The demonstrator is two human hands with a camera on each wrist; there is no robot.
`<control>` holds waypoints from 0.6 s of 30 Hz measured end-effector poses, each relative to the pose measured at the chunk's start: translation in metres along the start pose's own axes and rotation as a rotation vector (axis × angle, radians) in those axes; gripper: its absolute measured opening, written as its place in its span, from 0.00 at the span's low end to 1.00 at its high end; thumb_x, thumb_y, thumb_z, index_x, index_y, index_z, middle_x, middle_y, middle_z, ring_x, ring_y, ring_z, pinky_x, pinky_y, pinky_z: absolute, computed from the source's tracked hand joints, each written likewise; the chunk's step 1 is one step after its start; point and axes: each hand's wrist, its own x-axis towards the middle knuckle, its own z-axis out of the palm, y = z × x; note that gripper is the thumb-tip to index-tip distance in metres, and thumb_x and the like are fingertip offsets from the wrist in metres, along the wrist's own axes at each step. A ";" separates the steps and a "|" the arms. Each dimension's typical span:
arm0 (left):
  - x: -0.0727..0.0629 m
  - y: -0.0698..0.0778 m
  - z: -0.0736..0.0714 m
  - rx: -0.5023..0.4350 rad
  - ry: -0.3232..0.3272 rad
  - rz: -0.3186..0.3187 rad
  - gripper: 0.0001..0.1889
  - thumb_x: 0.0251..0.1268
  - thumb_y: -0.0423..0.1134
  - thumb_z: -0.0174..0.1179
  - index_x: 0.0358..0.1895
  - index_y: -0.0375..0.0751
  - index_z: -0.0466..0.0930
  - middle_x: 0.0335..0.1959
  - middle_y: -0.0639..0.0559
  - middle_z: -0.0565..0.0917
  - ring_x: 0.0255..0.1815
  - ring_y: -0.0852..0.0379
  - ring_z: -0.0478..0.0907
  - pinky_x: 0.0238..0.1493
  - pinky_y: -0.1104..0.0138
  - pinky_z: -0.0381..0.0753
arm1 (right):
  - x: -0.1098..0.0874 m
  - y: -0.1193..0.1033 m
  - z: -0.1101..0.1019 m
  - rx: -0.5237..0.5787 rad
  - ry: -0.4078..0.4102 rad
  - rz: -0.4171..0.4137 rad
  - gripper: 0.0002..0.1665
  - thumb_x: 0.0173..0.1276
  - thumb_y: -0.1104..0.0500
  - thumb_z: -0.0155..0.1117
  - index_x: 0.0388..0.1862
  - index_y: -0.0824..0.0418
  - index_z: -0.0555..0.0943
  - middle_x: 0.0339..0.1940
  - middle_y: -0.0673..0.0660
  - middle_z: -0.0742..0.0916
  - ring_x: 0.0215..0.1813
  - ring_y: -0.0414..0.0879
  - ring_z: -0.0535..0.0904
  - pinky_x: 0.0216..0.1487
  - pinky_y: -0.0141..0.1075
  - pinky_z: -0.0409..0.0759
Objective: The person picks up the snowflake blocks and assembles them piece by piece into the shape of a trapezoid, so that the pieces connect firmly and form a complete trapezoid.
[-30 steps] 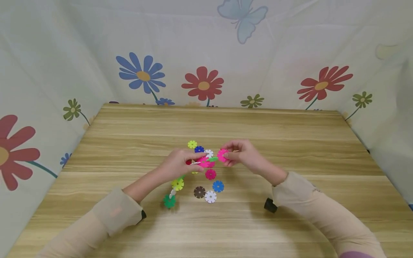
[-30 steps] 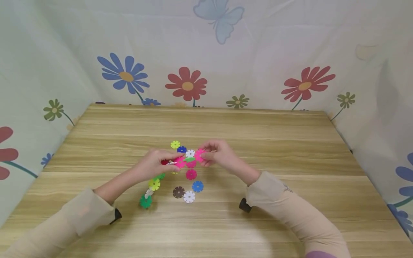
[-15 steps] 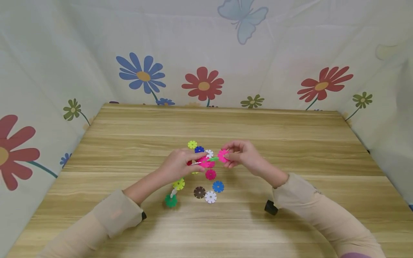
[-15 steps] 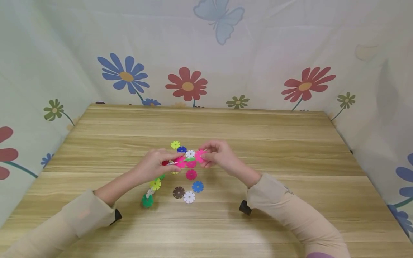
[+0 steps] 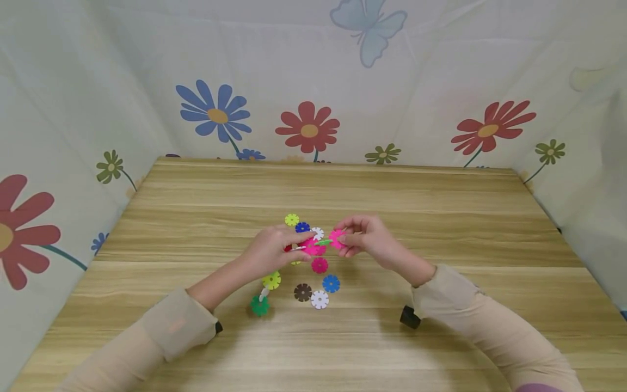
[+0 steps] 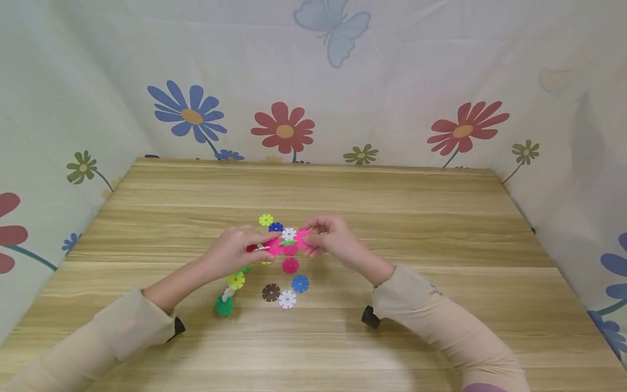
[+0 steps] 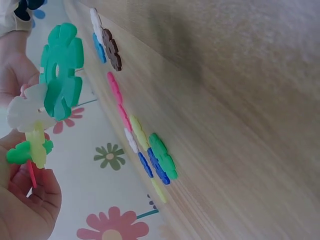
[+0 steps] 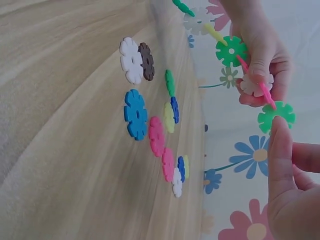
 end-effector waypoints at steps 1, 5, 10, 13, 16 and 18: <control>0.000 0.000 0.000 -0.006 0.000 -0.003 0.24 0.48 0.48 0.63 0.50 0.44 0.77 0.35 0.49 0.84 0.24 0.64 0.70 0.24 0.77 0.68 | 0.000 0.001 0.000 0.004 0.002 -0.002 0.15 0.61 0.73 0.50 0.48 0.78 0.69 0.26 0.54 0.81 0.23 0.42 0.80 0.26 0.31 0.80; 0.001 0.001 0.001 -0.029 -0.008 -0.003 0.23 0.49 0.46 0.63 0.50 0.42 0.78 0.36 0.48 0.84 0.25 0.63 0.71 0.25 0.78 0.70 | 0.003 0.006 0.001 0.029 0.004 -0.016 0.15 0.60 0.74 0.51 0.46 0.78 0.70 0.25 0.56 0.82 0.22 0.42 0.80 0.25 0.31 0.79; 0.000 0.000 0.001 -0.038 -0.022 -0.018 0.23 0.49 0.44 0.63 0.50 0.41 0.77 0.29 0.50 0.82 0.22 0.64 0.67 0.23 0.77 0.69 | 0.006 0.008 0.005 0.061 0.002 -0.035 0.14 0.60 0.73 0.52 0.46 0.79 0.71 0.26 0.60 0.83 0.23 0.43 0.81 0.25 0.31 0.79; -0.001 -0.002 0.002 -0.038 -0.040 -0.039 0.23 0.49 0.44 0.63 0.51 0.41 0.77 0.27 0.51 0.81 0.21 0.64 0.64 0.23 0.76 0.68 | 0.006 0.006 0.006 0.066 -0.001 -0.024 0.14 0.61 0.72 0.52 0.46 0.78 0.71 0.25 0.58 0.83 0.23 0.43 0.81 0.25 0.31 0.80; 0.000 -0.003 0.002 -0.067 -0.065 -0.066 0.24 0.50 0.44 0.63 0.52 0.41 0.76 0.27 0.53 0.80 0.21 0.64 0.64 0.23 0.76 0.68 | 0.007 0.004 0.007 0.064 0.000 -0.004 0.15 0.61 0.72 0.51 0.47 0.77 0.71 0.25 0.55 0.83 0.23 0.43 0.80 0.25 0.30 0.79; 0.001 -0.003 0.001 -0.098 -0.079 -0.093 0.24 0.50 0.45 0.63 0.53 0.41 0.75 0.24 0.55 0.78 0.20 0.64 0.62 0.21 0.76 0.66 | 0.008 0.003 0.007 0.075 0.002 0.008 0.15 0.62 0.72 0.50 0.48 0.77 0.70 0.25 0.53 0.82 0.23 0.42 0.80 0.25 0.29 0.79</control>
